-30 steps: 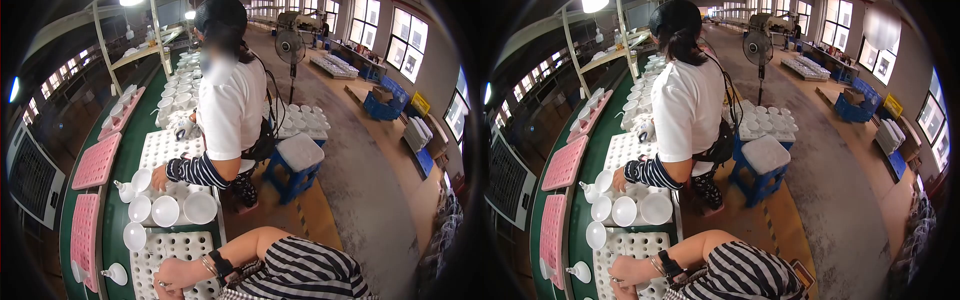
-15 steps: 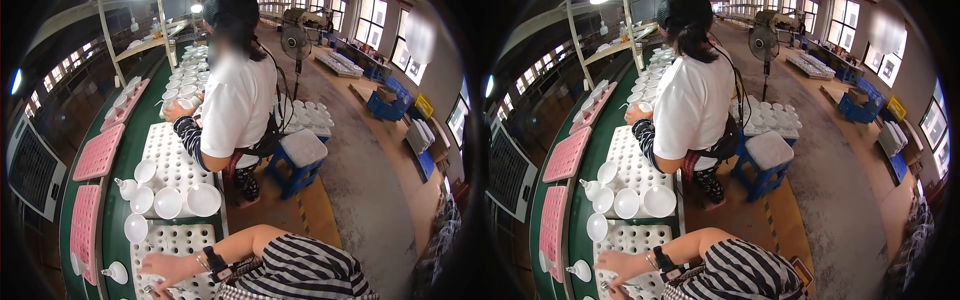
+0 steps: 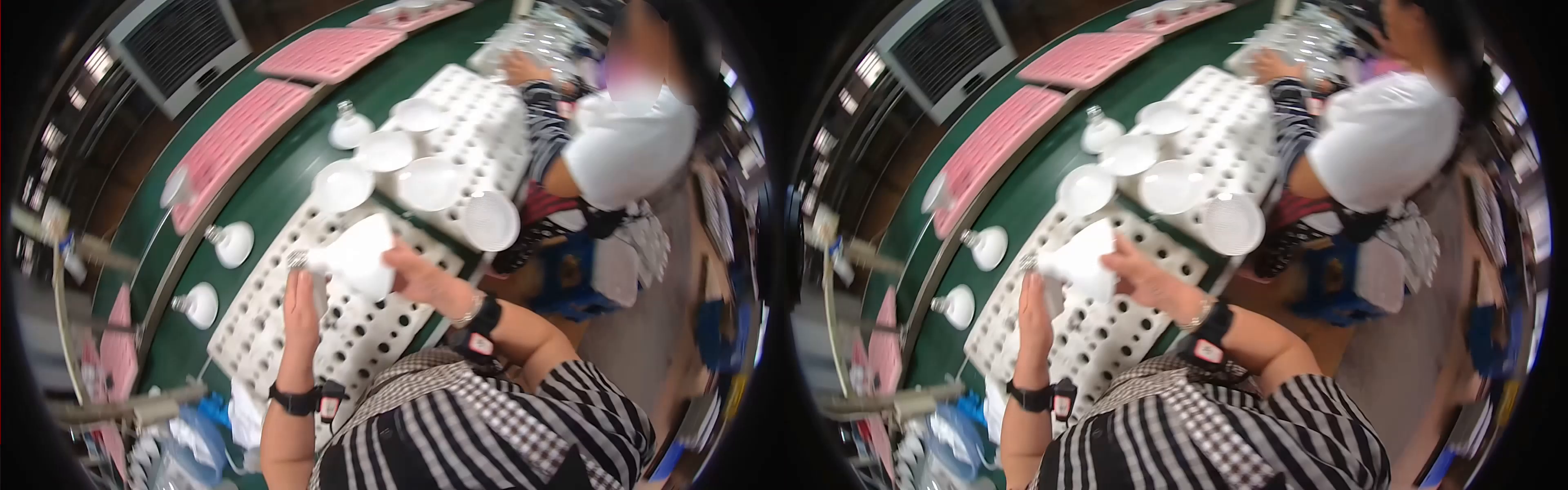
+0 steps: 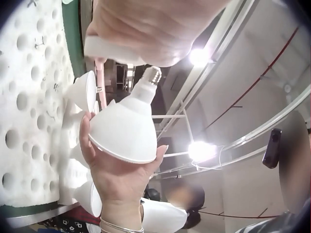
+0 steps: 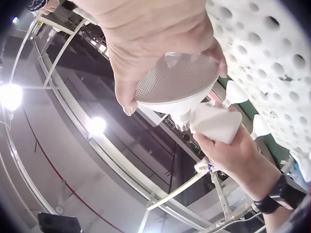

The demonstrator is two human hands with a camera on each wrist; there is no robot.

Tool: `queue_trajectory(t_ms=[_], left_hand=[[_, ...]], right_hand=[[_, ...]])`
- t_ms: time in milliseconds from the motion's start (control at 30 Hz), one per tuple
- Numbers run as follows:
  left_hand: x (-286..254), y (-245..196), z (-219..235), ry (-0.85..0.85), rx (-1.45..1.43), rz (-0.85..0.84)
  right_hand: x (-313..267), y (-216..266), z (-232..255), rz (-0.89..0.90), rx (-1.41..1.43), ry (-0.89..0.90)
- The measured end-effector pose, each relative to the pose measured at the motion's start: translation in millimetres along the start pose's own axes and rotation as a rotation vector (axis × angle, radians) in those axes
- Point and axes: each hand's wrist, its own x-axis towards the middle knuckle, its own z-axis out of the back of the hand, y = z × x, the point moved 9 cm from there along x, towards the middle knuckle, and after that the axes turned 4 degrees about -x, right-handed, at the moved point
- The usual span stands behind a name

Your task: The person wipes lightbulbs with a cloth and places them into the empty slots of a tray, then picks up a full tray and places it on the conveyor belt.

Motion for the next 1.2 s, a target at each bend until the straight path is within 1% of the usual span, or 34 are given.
queue_trajectory(t_ms=[33, 67, 100, 133, 167, 233, 267, 300, 333, 367, 400, 433, 500, 533, 567, 600, 633, 667, 700, 733, 767, 800, 833, 867, 900, 967, 1000, 1033, 1067, 1100, 1133, 1167, 1200], left_hand=[[-1, 8, 9, -0.122, -0.184, 0.03], [-3, -10, 20, -0.229, -0.183, -0.128], [-3, -16, 22, -0.258, -0.172, -0.125], [-14, -56, 20, -0.312, 0.274, -0.446], [-35, -89, 0, -0.345, 0.733, -0.749], [-38, -98, -35, -0.15, 1.095, -0.809], [-33, -93, -31, -0.162, 1.113, -0.816], [-26, -84, -21, -0.175, 1.117, -0.806], [-11, -69, 2, -0.225, 0.999, -0.689], [1, -53, 22, -0.268, 0.877, -0.576], [15, -20, 50, -0.293, 0.247, -0.272], [18, 12, 60, -0.253, -0.154, -0.028], [11, 4, 44, -0.11, -0.516, 0.058], [7, 2, 37, -0.111, -0.518, 0.064], [4, -13, 20, -0.004, -0.373, -0.068], [-2, -28, 7, 0.101, -0.224, -0.197], [-6, -30, 4, 0.147, -0.182, -0.136], [-5, -24, 7, 0.109, -0.223, -0.105], [-3, -20, 9, 0.074, -0.263, -0.075], [-2, -19, 7, 0.073, -0.266, -0.075], [0, -14, 10, 0.006, -0.269, -0.008], [0, -10, 13, -0.06, -0.27, 0.058], [1, -12, 11, -0.06, -0.271, 0.058], [0, -10, 12, -0.109, -0.285, 0.105], [-1, -6, 13, -0.156, -0.302, 0.152], [-2, -8, 7, -0.169, -0.307, 0.17], [-2, -7, 6, -0.181, -0.307, 0.186], [-1, -5, 6, -0.18, -0.31, 0.186], [1, -4, 5, -0.142, -0.334, 0.152], [4, -3, 4, -0.103, -0.357, 0.118], [4, 0, 7, -0.098, -0.357, 0.118], [5, -9, 18, -0.158, -0.318, -0.006], [3, -18, 26, -0.218, -0.28, -0.133]], right_hand=[[-5, 8, -1, 0.014, 0.014, -0.042], [-9, 16, -6, 0.032, 0.012, -0.07], [-9, 17, -3, 0.027, -0.036, -0.081], [-8, 15, -4, 0.025, -0.05, -0.077], [-11, 13, -8, 0.022, -0.063, -0.073], [-12, 7, -23, -0.047, -0.044, -0.029], [-13, 3, -21, -0.091, -0.069, -0.045], [-15, 1, -18, -0.129, -0.096, -0.062], [-17, 2, -19, -0.133, -0.1, -0.057], [-21, 0, -19, -0.191, 0.016, -0.082], [-25, -3, -19, -0.249, 0.133, -0.11], [-27, 1, -18, -0.251, 0.131, -0.111], [-33, -10, -26, -0.449, 0.233, -0.063], [-35, -13, -26, -0.517, 0.247, -0.086], [-34, -14, -23, -0.522, 0.245, -0.089], [-35, -20, -28, -0.585, 0.287, -0.013], [-38, -25, -35, -0.649, 0.329, 0.063], [-40, -26, -38, -0.653, 0.328, 0.062], [-38, -23, -43, -0.612, 0.321, 0.083], [-37, -21, -46, -0.57, 0.313, 0.103], [-37, -26, -43, -0.571, 0.312, 0.102], [-30, -25, -26, -0.408, 0.038, 0.078], [-26, -21, -14, -0.241, -0.232, 0.054], [-25, -11, -13, -0.07, -0.414, 0.015], [-26, -14, -13, -0.073, -0.416, 0.014], [-29, 9, -29, 0.27, -0.77, 0.061], [-29, 7, -28, 0.268, -0.772, 0.062], [-27, 6, -19, 0.244, -0.698, 0.018], [-25, 5, -13, 0.222, -0.625, -0.025], [-23, 13, -22, 0.223, -0.628, -0.025], [-20, 10, -25, 0.039, -0.268, -0.055], [-21, 0, -31, -0.139, 0.094, -0.084], [-23, -6, -25, -0.213, 0.152, -0.164]])
